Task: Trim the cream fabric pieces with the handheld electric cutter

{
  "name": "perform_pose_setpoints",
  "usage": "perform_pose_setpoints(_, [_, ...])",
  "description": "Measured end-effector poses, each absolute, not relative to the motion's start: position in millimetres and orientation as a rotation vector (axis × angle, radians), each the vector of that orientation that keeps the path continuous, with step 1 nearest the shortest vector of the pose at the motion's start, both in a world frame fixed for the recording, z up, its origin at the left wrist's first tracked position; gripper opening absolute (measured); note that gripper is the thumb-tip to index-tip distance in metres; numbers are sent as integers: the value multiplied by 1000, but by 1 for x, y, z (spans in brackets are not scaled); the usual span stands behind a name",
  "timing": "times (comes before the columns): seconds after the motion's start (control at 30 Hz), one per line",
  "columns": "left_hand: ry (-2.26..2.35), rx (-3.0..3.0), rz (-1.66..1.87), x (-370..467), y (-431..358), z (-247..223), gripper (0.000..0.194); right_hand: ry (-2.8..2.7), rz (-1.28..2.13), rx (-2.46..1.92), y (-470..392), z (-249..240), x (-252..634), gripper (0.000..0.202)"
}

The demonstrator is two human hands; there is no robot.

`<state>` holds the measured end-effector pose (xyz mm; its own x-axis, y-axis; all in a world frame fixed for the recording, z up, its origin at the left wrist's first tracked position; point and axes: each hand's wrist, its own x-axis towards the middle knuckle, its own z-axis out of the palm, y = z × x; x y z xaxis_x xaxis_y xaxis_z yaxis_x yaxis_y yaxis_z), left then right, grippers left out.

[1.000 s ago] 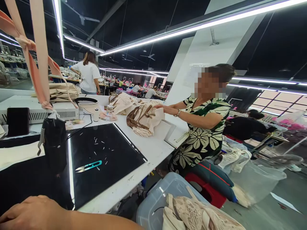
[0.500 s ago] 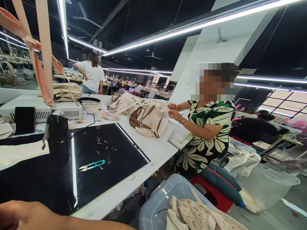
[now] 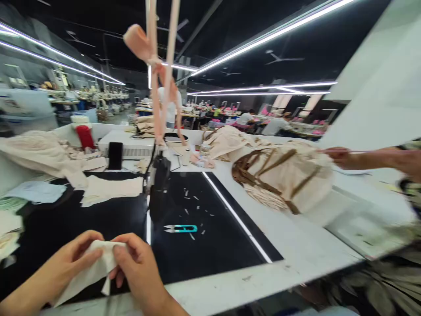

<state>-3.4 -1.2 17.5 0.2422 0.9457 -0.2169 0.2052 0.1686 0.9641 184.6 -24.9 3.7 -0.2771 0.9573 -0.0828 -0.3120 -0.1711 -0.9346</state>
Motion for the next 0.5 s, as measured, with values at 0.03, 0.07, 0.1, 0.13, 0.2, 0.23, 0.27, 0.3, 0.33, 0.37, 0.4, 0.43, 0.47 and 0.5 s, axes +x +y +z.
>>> perform_pose_setpoints(0.03, [1160, 1301, 717, -1, -2, 16, 66, -1071, 1637, -910, -25, 4, 188, 60])
perform_pose_setpoints(0.07, [1101, 1287, 670, 2, -1, 16, 69, -1094, 1604, -961, -24, 3, 191, 58])
perform_pose_setpoints(0.1, [1062, 1271, 644, 4, -1, 16, 69, -1108, 1579, -1011, -22, 2, 193, 60])
perform_pose_setpoints(0.13, [1043, 1240, 647, 6, 0, 17, 69, -1119, 1558, -1050, -21, 1, 195, 61])
perform_pose_setpoints(0.2, [1024, 1171, 661, 8, 1, 21, 68, -1122, 1531, -1097, -20, 0, 196, 63])
perform_pose_setpoints(0.23, [1023, 1139, 682, 8, 1, 23, 68, -1115, 1519, -1110, -20, 1, 197, 64])
perform_pose_setpoints(0.27, [1025, 1113, 709, 7, 1, 25, 69, -1103, 1509, -1122, -21, 2, 197, 64])
perform_pose_setpoints(0.3, [1030, 1090, 740, 6, 1, 27, 68, -1089, 1501, -1139, -21, 3, 198, 64])
perform_pose_setpoints(0.33, [1037, 1071, 771, 5, 1, 27, 67, -1076, 1498, -1157, -22, 4, 198, 64])
perform_pose_setpoints(0.37, [1043, 1054, 794, 4, 1, 27, 66, -1062, 1501, -1175, -23, 6, 199, 64])
perform_pose_setpoints(0.4, [1045, 1035, 808, 3, 1, 26, 66, -1045, 1508, -1191, -23, 6, 199, 65])
perform_pose_setpoints(0.43, [1042, 1009, 806, 3, 2, 24, 66, -1027, 1514, -1200, -23, 7, 200, 65])
perform_pose_setpoints(0.47, [1038, 981, 796, 3, 2, 23, 67, -1011, 1520, -1202, -23, 8, 200, 66])
perform_pose_setpoints(0.5, [1032, 955, 777, 3, 2, 21, 68, -998, 1522, -1198, -23, 8, 199, 66])
